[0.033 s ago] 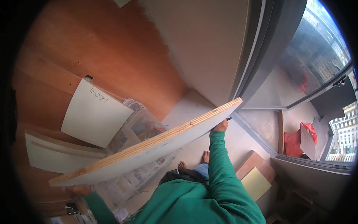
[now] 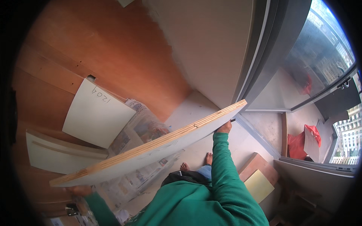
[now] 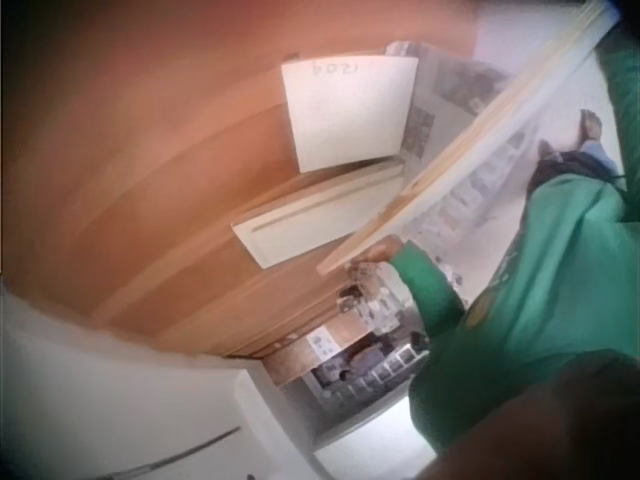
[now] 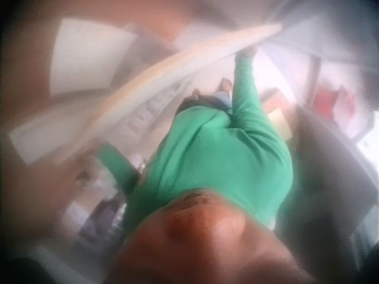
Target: The person handles large white cabinet panels, positioning them against a wall and using a screwdriver to drive screws into pre-drilled holes. They repeatedly lift and align the panels, securing them to the wall structure while other people work in the background.
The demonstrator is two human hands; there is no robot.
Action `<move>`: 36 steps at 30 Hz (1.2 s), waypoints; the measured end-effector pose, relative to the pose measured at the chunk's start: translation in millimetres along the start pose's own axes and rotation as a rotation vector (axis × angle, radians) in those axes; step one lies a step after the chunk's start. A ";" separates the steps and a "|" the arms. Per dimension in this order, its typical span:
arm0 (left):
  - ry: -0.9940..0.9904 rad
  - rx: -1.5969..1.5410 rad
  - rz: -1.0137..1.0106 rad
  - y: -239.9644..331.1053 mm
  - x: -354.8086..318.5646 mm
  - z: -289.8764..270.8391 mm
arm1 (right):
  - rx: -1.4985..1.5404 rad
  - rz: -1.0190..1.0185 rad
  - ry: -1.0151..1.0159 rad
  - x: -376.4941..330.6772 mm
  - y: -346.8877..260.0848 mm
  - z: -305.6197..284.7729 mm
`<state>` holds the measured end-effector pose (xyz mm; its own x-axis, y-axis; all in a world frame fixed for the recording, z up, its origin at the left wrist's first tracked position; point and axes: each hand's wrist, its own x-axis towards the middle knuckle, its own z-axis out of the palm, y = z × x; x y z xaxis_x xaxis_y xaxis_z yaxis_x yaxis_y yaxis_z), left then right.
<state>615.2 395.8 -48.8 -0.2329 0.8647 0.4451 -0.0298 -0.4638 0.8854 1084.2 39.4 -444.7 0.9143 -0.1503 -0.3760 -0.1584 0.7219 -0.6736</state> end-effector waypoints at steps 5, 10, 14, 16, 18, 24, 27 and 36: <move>-0.106 0.292 0.256 -57.2 52.1 -93.0 | 0.034 0.042 -0.039 -19.2 -3.8 11.4; 0.101 -0.136 0.017 -89.5 22.9 -55.5 | -0.246 -0.226 -0.231 93.6 38.3 -104.2; 0.154 -0.245 0.080 -48.5 9.3 -35.8 | -0.018 0.068 -0.183 61.0 15.8 -76.6; 0.131 -0.224 0.079 -46.8 4.5 -53.9 | -0.127 -0.043 -0.100 -4.0 -12.7 -9.4; 0.088 -0.242 0.052 -32.6 -5.9 -40.3 | -0.102 -0.105 -0.086 3.9 -24.9 -9.9; 0.187 -0.167 0.056 -11.6 -20.2 -22.3 | -0.208 -0.160 -0.154 29.8 -25.6 -2.9; 0.200 -0.114 0.075 -4.7 -25.3 -17.3 | -0.153 -0.128 -0.132 26.1 -34.3 18.0; 0.213 -0.129 0.033 -5.2 -32.1 -22.3 | -0.181 -0.139 -0.101 25.1 -38.8 32.9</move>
<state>601.1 366.2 -70.6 -0.4350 0.7949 0.4229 -0.1399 -0.5237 0.8403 1125.6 29.9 -407.1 0.9633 -0.1644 -0.2123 -0.0844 0.5650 -0.8207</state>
